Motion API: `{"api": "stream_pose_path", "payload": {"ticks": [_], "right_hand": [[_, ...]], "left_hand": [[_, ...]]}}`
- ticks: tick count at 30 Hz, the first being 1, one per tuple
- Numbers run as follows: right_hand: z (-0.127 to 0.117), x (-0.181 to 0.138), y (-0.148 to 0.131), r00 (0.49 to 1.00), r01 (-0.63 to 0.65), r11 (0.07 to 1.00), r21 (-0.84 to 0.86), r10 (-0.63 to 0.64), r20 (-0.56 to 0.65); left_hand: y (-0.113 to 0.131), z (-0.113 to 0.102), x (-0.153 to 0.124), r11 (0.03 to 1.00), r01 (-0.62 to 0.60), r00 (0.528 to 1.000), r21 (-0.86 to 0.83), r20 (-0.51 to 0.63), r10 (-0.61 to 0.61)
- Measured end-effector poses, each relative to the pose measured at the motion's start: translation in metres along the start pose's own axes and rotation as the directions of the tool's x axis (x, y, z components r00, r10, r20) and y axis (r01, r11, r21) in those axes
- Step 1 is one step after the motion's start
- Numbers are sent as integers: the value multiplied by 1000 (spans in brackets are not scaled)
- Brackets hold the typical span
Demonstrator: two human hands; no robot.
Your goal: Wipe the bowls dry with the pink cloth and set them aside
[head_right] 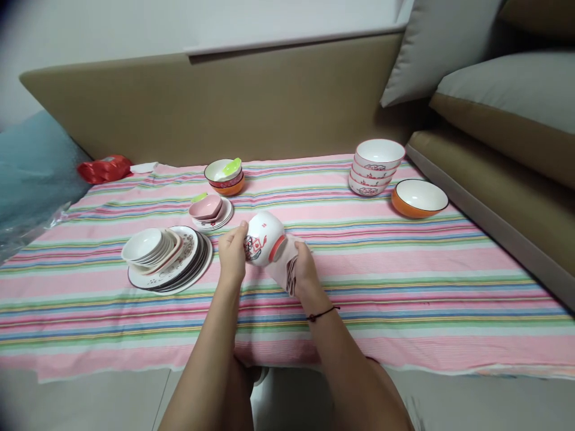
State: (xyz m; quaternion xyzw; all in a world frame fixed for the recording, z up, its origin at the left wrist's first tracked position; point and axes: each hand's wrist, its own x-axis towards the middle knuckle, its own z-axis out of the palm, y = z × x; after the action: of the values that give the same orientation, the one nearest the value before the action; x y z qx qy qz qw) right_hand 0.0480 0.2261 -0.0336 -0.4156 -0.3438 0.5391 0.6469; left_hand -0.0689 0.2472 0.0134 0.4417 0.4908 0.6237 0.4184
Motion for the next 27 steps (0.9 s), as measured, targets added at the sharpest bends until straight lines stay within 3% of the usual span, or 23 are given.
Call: {"api": "stream_pose_path", "payload": {"ticks": [4,6,8,12,15,18,20,23,27], "right_hand": [[2,-4,-16,963,263,927,-269,-269,15],[0,-7,-25,901,431,771,-469,-396,176],[-3,-9,-32,816,578,592,-562,-435,381],[-5,-13,-38,661,750,384,-539,-465,589],[-3,-14,-37,599,794,283,-537,-512,616],[-4,-16,-34,541,819,210,-534,-590,599],[-6,-18,-33,520,821,190,-539,-640,566],[-8,-19,-31,530,799,213,-563,-692,490],[-9,-16,-27,626,725,380,-574,-710,322]], "left_hand": [[-7,1,3,937,222,956,-269,-128,-263],[-11,2,4,875,308,910,-374,-153,-386],[-14,3,4,810,376,861,-451,-154,-485],[-15,5,6,645,502,757,-576,-69,-650],[-11,6,7,506,589,690,-630,66,-721],[-7,5,10,419,617,645,-666,123,-754],[-7,3,12,382,615,629,-690,137,-765],[-8,2,14,350,603,634,-717,165,-755],[-11,3,14,364,565,662,-740,144,-736]]}}
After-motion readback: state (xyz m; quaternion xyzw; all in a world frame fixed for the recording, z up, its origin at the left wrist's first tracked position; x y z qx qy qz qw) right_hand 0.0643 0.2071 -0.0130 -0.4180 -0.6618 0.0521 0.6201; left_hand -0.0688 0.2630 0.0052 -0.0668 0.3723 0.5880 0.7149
